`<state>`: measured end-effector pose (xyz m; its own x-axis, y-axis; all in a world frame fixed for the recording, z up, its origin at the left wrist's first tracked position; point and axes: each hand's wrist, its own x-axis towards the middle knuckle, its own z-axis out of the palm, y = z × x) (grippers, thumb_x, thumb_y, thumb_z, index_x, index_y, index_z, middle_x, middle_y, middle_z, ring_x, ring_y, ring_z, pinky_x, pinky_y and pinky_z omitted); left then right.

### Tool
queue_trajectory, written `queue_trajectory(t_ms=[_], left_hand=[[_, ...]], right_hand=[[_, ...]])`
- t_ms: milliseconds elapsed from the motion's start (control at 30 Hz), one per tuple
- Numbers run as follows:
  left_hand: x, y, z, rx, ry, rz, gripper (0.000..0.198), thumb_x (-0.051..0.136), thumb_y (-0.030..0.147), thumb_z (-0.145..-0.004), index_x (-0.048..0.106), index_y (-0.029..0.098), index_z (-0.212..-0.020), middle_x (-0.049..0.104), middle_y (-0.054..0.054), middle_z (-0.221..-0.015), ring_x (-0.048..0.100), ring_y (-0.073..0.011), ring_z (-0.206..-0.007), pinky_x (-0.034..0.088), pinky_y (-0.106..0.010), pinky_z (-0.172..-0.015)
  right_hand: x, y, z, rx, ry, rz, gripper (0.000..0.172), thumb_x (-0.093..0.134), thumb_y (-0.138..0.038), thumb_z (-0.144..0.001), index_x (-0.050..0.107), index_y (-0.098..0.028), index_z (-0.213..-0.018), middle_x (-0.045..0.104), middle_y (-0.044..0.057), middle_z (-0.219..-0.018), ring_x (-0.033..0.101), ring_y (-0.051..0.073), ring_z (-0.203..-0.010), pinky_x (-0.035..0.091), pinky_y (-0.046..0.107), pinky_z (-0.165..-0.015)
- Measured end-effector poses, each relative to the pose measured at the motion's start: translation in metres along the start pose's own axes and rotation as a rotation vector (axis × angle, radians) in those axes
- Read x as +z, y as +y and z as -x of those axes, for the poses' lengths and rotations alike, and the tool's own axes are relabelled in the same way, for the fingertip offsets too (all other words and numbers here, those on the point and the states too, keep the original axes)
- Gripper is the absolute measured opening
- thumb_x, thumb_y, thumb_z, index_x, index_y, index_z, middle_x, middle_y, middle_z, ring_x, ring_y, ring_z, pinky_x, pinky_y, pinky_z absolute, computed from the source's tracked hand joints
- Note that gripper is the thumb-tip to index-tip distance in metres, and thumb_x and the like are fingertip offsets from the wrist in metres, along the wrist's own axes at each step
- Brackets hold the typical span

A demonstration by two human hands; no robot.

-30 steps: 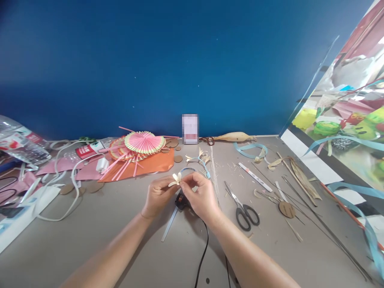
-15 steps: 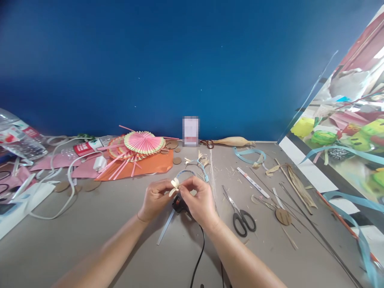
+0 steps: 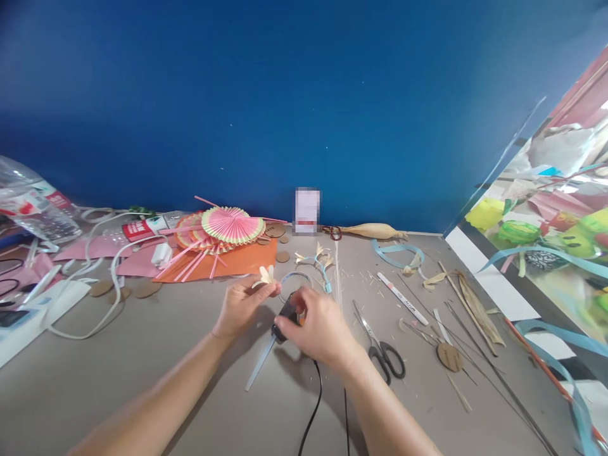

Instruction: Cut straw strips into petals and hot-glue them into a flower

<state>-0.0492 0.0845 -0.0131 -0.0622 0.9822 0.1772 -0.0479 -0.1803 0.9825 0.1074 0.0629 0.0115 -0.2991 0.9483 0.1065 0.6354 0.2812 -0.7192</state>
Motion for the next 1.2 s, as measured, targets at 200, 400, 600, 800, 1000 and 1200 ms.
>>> queue_trajectory(t_ms=[200, 400, 600, 800, 1000, 1200], left_hand=[[-0.009, -0.007, -0.012, -0.042, 0.057, 0.205, 0.02, 0.068, 0.032, -0.063, 0.065, 0.013, -0.068, 0.066, -0.003, -0.067, 0.059, -0.013, -0.063, 0.049, -0.027, -0.063], [-0.015, -0.006, -0.018, -0.105, 0.09, 0.207, 0.024, 0.067, 0.035, -0.064, 0.063, 0.012, -0.069, 0.065, -0.004, -0.068, 0.058, -0.0113, -0.06, 0.048, -0.024, -0.059], [-0.016, -0.005, -0.019, -0.142, 0.072, 0.161, 0.026, 0.065, 0.038, -0.065, 0.063, 0.013, -0.071, 0.067, -0.006, -0.074, 0.062, -0.0149, -0.071, 0.045, -0.021, -0.057], [-0.014, -0.002, -0.019, -0.19, 0.053, 0.16, 0.028, 0.064, 0.04, -0.064, 0.063, 0.013, -0.071, 0.067, -0.007, -0.075, 0.063, -0.017, -0.071, 0.044, -0.022, -0.056], [-0.01, -0.006, -0.016, -0.183, -0.038, 0.152, 0.025, 0.061, 0.037, -0.067, 0.061, 0.012, -0.068, 0.064, -0.005, -0.069, 0.06, -0.0134, -0.064, 0.046, -0.022, -0.057], [-0.005, -0.005, -0.015, -0.183, -0.062, 0.102, 0.019, 0.06, 0.031, -0.066, 0.06, 0.012, -0.065, 0.059, -0.002, -0.059, 0.055, -0.0118, -0.057, 0.045, -0.023, -0.054]], right_hand=[[0.007, 0.005, 0.005, -0.032, -0.205, 0.499, 0.032, 0.06, -0.032, -0.063, 0.049, -0.017, -0.089, 0.06, 0.007, -0.082, 0.056, 0.022, -0.074, 0.034, 0.027, -0.059], [0.013, 0.007, 0.006, 0.048, -0.225, 0.694, 0.026, 0.054, -0.023, -0.066, 0.05, -0.015, -0.09, 0.062, 0.011, -0.079, 0.06, 0.026, -0.073, 0.037, 0.028, -0.056], [0.005, 0.001, 0.009, 0.058, -0.176, 0.669, 0.015, 0.049, -0.018, -0.065, 0.055, -0.015, -0.078, 0.063, 0.01, -0.075, 0.06, 0.023, -0.065, 0.035, 0.027, -0.053], [-0.049, 0.007, 0.004, 0.058, -0.063, -0.118, 0.016, 0.042, -0.026, -0.074, 0.053, -0.021, -0.085, 0.057, 0.0, -0.058, 0.053, 0.016, -0.054, 0.036, 0.026, -0.051], [-0.015, 0.023, 0.005, -0.062, 0.101, -0.443, 0.021, 0.047, -0.037, -0.078, 0.049, -0.018, -0.086, 0.051, 0.001, -0.065, 0.05, 0.015, -0.057, 0.042, 0.028, -0.056], [0.007, 0.019, 0.009, -0.096, 0.004, -0.235, 0.024, 0.046, -0.043, -0.08, 0.046, -0.019, -0.084, 0.045, -0.004, -0.054, 0.046, 0.013, -0.05, 0.037, 0.023, -0.05]])
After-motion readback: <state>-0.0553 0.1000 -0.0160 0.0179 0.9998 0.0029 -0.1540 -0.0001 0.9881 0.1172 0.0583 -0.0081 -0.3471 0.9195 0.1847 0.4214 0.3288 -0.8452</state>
